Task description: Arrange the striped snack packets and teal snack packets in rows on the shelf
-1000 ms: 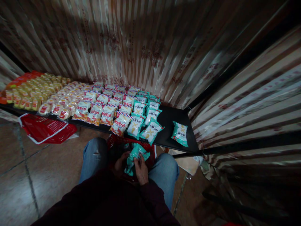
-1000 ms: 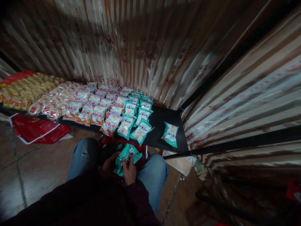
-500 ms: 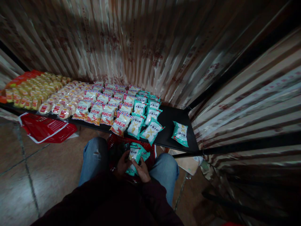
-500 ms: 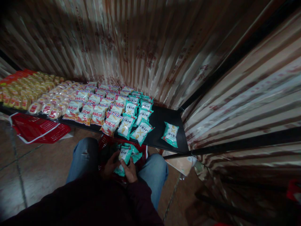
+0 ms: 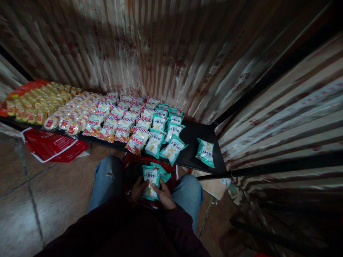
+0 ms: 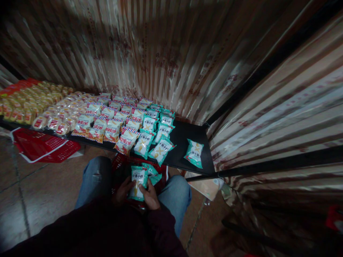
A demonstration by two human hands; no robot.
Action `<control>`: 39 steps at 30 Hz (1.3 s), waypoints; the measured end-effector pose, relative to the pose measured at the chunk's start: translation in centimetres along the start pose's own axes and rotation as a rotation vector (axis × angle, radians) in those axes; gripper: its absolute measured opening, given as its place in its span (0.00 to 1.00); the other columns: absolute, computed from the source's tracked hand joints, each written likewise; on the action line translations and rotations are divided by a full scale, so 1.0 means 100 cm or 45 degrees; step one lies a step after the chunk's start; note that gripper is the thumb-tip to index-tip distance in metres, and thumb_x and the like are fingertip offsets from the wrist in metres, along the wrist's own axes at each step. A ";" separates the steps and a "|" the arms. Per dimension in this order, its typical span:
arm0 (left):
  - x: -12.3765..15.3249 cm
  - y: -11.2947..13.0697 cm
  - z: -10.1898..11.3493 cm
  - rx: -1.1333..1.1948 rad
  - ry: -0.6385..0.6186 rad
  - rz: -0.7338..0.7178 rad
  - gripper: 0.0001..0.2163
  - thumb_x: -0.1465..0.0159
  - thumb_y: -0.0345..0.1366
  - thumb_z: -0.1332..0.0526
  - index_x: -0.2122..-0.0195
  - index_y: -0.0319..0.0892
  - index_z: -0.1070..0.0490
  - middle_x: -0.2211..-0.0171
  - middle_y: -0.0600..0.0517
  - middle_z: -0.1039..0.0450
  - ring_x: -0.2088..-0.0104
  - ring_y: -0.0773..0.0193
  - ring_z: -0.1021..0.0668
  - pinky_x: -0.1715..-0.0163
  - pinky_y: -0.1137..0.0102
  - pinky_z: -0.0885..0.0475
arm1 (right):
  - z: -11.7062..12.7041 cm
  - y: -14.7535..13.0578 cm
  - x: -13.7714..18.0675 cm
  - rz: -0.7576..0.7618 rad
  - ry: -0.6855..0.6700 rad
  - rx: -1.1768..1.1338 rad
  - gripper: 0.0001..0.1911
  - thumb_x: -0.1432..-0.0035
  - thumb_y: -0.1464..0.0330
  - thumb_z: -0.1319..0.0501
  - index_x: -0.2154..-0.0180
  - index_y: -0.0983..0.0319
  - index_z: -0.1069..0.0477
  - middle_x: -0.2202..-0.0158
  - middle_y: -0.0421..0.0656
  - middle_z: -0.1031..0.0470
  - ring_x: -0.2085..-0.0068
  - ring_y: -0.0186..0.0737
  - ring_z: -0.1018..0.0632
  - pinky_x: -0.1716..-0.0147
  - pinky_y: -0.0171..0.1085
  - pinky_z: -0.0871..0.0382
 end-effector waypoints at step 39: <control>0.016 0.105 -0.160 -0.672 -0.323 -0.760 0.28 0.36 0.41 0.43 0.37 0.41 0.46 0.44 0.44 0.30 0.45 0.55 0.27 0.43 0.61 0.33 | 0.091 -0.146 0.026 0.431 0.477 0.158 0.35 0.55 0.48 0.33 0.47 0.57 0.29 0.49 0.44 0.23 0.47 0.52 0.25 0.47 0.45 0.31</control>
Point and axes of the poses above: each hand's wrist, its own x-axis away from the middle knuckle, its own z-axis out of the back of the hand, y = z × x, the point moved 5 cm from there along -x, towards the middle knuckle
